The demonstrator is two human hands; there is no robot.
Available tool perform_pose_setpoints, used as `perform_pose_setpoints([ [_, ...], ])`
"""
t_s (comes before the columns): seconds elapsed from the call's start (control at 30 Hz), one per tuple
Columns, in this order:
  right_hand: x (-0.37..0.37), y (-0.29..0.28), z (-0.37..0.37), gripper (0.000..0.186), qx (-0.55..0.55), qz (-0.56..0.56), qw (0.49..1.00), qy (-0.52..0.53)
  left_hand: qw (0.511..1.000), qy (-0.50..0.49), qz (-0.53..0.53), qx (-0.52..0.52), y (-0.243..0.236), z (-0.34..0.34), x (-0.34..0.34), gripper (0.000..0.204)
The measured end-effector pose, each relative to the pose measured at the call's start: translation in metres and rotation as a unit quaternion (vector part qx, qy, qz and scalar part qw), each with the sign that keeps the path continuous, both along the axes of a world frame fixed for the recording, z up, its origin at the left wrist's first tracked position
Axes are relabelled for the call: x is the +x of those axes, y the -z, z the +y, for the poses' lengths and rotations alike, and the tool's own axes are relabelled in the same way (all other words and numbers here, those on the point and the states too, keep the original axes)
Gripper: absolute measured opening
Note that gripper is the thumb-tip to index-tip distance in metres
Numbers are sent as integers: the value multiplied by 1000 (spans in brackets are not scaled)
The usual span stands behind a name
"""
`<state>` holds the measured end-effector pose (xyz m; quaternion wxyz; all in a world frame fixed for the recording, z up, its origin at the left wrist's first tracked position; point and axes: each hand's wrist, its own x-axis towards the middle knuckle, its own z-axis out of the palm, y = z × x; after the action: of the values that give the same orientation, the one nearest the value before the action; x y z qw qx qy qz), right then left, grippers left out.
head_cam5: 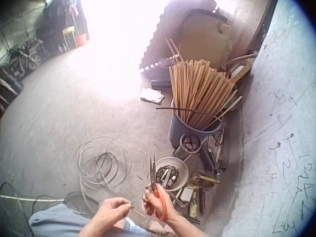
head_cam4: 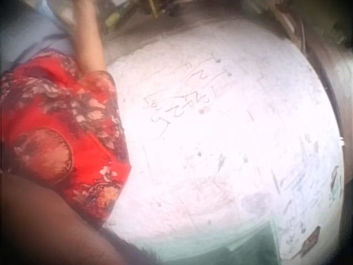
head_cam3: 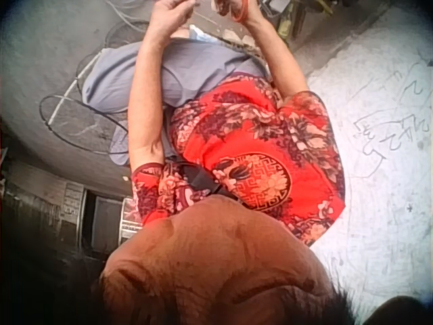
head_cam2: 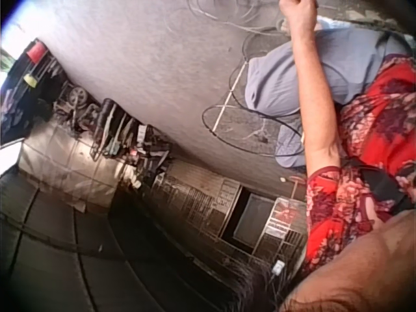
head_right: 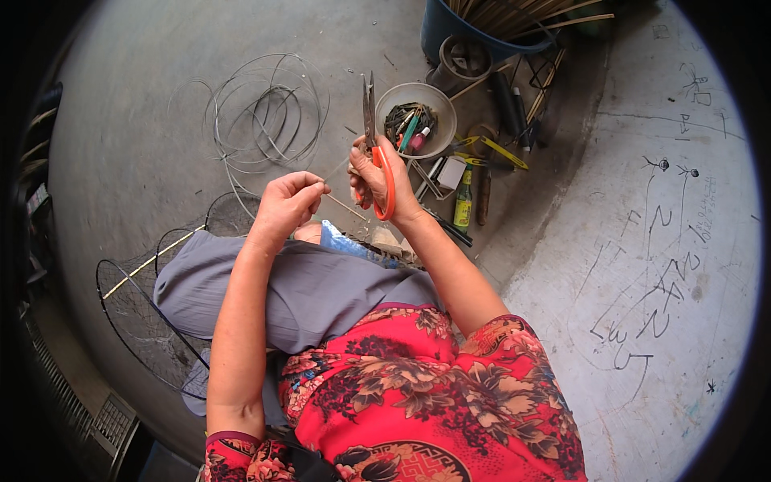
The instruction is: The person uses pliers and scissors to cut and twist metal wires while repairing a wire mesh fishing cage. They handle bundles of wire and individual strands, attaching them to the circular frames of the cage.
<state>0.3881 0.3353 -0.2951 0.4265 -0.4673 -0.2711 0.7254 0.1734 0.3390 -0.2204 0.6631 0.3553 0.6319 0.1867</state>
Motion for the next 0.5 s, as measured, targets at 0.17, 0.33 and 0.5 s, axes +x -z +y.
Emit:
perform_pose_setpoints([
  [0.17, 11, 3, -43, 56, -7, -63, 986, -151, 999, -37, 1, 32, 6, 3, -4, 14],
  [0.33, -1, -16, -51, 65, 115, -201, 947, -222, 998, -31, -11, 46, 16, 0, -7, 15],
  [0.5, 2, -22, -42, 67, 108, -209, 939, -253, 998, -40, -15, 50, 18, -2, -7, 15],
])
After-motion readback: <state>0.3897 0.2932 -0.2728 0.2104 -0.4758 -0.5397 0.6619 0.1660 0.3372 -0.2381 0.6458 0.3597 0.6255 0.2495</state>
